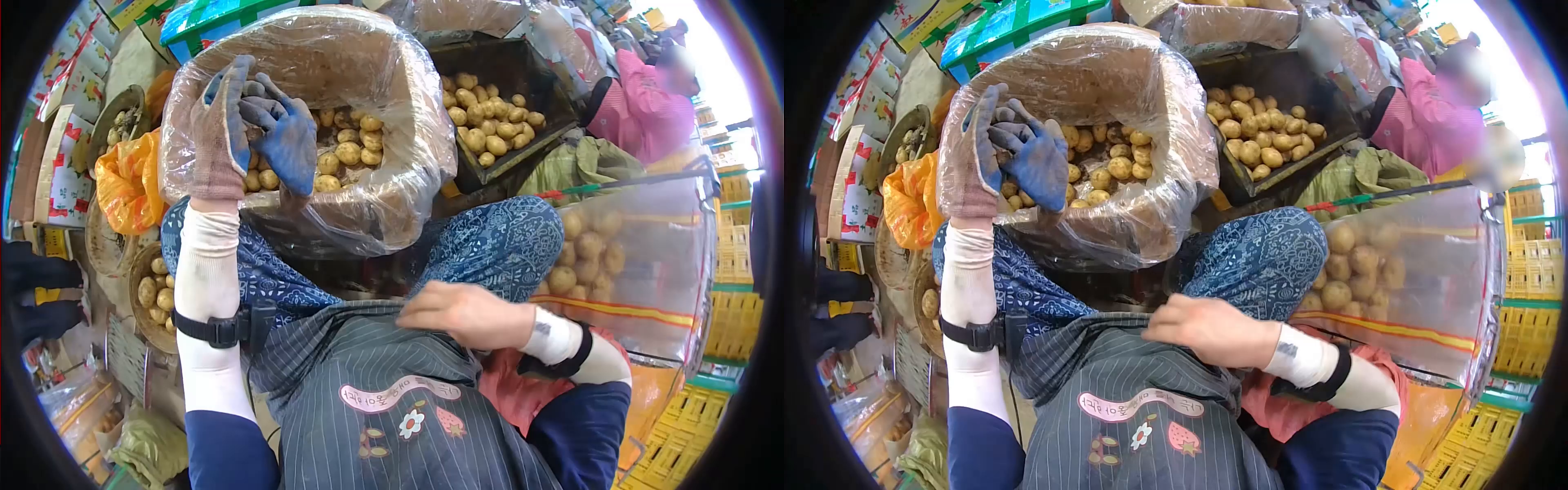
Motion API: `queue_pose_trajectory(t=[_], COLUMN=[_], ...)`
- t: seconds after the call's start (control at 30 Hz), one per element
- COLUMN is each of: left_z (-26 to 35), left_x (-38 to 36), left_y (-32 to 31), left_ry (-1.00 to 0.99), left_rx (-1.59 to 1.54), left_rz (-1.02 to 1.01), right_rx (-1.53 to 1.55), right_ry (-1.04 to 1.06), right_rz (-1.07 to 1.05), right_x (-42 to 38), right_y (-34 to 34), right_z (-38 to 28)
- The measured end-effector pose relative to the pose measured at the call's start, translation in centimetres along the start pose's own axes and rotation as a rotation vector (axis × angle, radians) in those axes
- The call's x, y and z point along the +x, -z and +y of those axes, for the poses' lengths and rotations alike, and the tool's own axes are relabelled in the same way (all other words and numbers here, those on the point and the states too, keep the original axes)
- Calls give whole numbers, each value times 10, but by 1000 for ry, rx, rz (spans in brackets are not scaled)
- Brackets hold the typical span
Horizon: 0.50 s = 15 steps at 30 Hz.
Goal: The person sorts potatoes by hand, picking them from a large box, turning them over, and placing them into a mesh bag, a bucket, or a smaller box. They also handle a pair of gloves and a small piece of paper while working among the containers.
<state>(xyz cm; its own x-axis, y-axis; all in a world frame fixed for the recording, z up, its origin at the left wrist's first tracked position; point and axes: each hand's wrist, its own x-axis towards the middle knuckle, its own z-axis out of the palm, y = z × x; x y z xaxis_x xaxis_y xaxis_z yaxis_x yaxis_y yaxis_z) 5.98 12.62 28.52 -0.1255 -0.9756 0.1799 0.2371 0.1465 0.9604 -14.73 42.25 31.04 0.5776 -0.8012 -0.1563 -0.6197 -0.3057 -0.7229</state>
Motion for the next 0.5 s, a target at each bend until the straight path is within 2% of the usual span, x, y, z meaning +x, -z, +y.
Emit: queue_pose_trajectory(t=[0.1, 0.23, 0.3, 0.33, 0.4, 0.5], left_z=[12, -2, -8, 5, 27, 15], left_x=[-11, -9, -7, -16, -26, -20], left_y=[-2, 4, 6, -1, -4, -2], left_ry=[21, -66, -307, -215, -57, -11], left_rx=[64, -12, 177, 132, 84, -73], left_rz=[-18, -79, -84, -95, -96, -100], right_rx=[36, 114, 51, 25, -140, -391], right_ry=[-92, -65, -111, -131, -62, -135], right_rz=[-108, 67, 165, 189, 373, 376], right_x=[-23, -49, -55, -62, -71, -104], right_y=[-30, -43, -46, -47, -47, -33], right_z=[1, -15, -28, -31, -32, -38])
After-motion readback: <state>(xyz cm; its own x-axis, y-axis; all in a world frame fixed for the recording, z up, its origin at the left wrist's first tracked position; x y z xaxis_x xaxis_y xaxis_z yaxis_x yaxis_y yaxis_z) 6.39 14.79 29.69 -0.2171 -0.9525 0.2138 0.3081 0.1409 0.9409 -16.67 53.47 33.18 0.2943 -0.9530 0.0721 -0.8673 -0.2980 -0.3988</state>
